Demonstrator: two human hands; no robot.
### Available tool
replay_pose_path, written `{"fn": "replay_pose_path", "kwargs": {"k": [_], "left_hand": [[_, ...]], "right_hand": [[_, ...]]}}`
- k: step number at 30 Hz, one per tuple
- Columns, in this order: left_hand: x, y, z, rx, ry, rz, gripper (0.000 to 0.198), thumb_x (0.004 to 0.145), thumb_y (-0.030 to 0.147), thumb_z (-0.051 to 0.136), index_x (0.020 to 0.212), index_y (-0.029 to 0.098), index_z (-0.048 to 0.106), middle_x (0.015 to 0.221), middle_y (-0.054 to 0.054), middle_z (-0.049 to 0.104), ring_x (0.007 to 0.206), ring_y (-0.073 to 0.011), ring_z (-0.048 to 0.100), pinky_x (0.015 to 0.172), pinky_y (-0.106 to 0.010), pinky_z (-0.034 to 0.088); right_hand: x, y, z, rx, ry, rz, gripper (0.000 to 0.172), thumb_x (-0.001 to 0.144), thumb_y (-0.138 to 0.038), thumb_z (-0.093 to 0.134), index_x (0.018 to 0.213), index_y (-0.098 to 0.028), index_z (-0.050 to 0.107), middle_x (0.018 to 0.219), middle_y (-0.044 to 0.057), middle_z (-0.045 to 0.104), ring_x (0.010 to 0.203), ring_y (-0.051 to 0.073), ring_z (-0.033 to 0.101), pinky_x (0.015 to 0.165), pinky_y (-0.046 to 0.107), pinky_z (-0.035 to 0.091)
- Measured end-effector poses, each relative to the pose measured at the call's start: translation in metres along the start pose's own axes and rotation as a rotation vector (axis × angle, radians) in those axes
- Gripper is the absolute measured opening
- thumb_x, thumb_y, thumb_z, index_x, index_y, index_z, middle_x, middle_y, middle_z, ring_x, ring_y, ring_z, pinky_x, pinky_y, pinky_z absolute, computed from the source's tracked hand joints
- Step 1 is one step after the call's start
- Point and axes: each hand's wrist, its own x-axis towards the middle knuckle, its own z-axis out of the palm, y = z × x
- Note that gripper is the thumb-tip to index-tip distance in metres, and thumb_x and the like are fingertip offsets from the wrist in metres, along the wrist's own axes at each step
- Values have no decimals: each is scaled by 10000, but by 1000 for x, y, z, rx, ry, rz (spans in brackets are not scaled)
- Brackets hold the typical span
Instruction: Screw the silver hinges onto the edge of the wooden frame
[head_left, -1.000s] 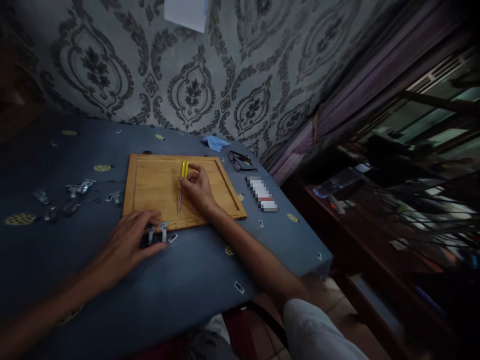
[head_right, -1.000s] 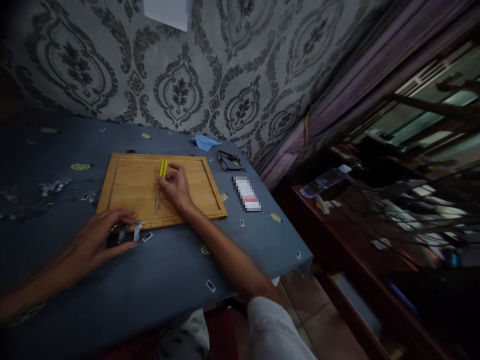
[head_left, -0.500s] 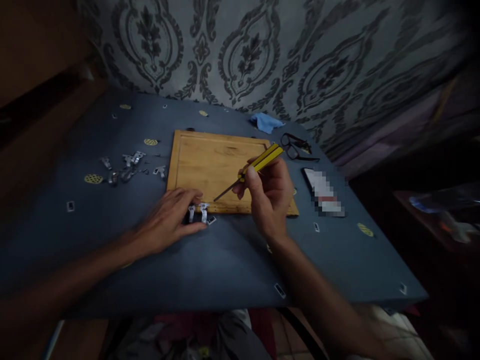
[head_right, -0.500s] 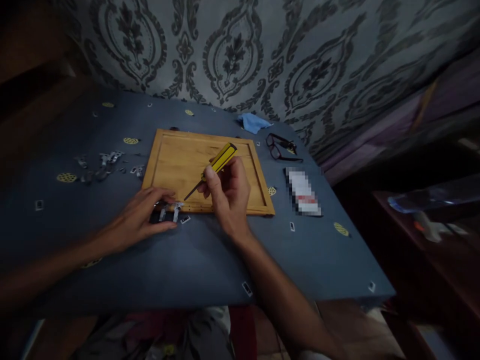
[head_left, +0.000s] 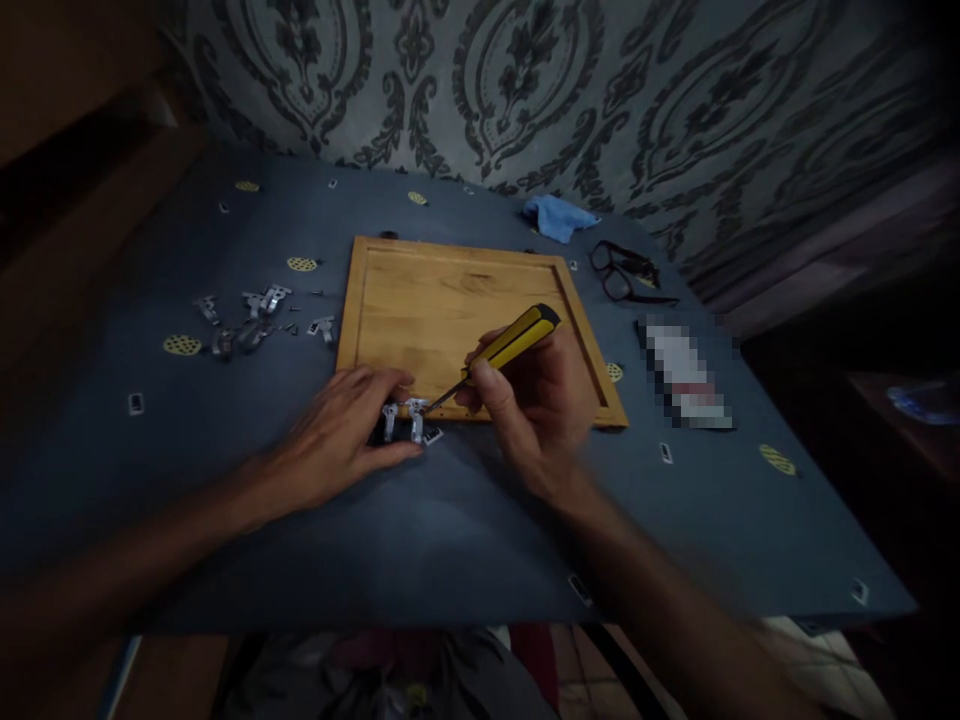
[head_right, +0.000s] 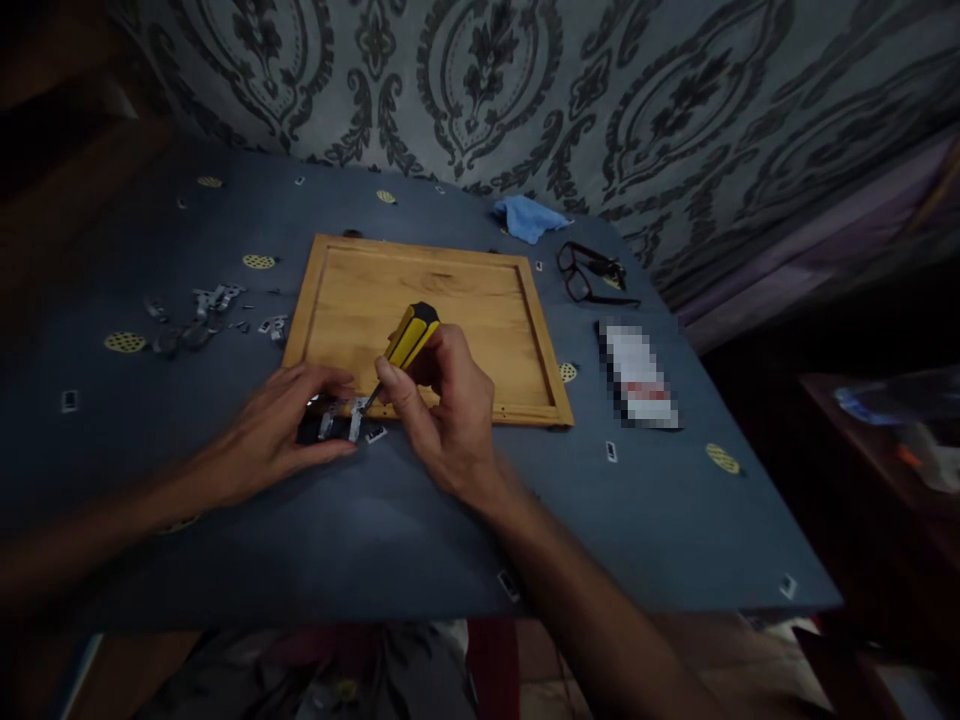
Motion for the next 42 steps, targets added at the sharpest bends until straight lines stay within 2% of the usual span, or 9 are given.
{"fn": "replay_pose_path", "kwargs": {"k": [12, 19, 22, 28, 34, 38, 42], "left_hand": [[0, 0, 0, -11, 9, 10, 477, 904, 409, 780, 1272, 208, 551, 1172, -76, 702, 1123, -287, 661, 986, -446, 533], [0, -2, 1, 3, 17, 32, 488, 900, 413, 787, 1270, 201, 551, 1149, -73, 711, 1099, -284, 674, 972, -440, 536], [0, -1, -1, 4, 9, 22, 494, 892, 418, 794, 1263, 191, 560, 1153, -79, 713, 1097, -293, 677, 963, -444, 538], [1, 1, 0, 6, 11, 29, 483, 883, 404, 806, 1237, 177, 568, 1133, -78, 714, 1090, -290, 678, 957, -437, 538], [1, 1, -1, -14, 10, 14, 488, 903, 426, 776, 1274, 200, 555, 1157, -69, 712, 1130, -290, 668, 1001, -450, 524], [1, 1, -2, -25, 1, -6, 489, 901, 422, 767, 1287, 210, 553, 1154, -70, 711, 1121, -294, 673, 1002, -461, 524], [1, 2, -3, -37, -7, -13, 487, 899, 429, 764, 1288, 222, 558, 1161, -73, 711, 1131, -300, 669, 1012, -470, 522]], "right_hand": [[0, 2, 1, 11, -18, 31, 177, 979, -358, 666, 1000, -249, 528, 809, -51, 584, 612, 96, 633, 569, 254, 521], [-1, 4, 3, 16, -44, 56, 194, 974, -378, 669, 1024, -253, 530, 834, -32, 597, 655, 116, 648, 596, 273, 547], [-2, 6, 4, 34, -54, 48, 188, 972, -356, 675, 1019, -260, 522, 824, -37, 592, 677, 125, 666, 610, 280, 556], [-3, 5, 3, -4, -43, 43, 245, 931, -393, 735, 975, -256, 536, 822, -33, 570, 677, 121, 605, 623, 285, 549], [-1, 5, 3, -39, -37, -10, 208, 926, -325, 734, 972, -253, 544, 782, -52, 569, 647, 108, 594, 608, 266, 530], [0, 3, 4, -17, -8, -18, 262, 887, -317, 785, 948, -256, 537, 750, -69, 559, 620, 98, 574, 585, 250, 510], [0, 3, 6, 16, 10, 57, 335, 864, -395, 809, 889, -261, 503, 726, -71, 555, 599, 103, 560, 571, 259, 505]]}}
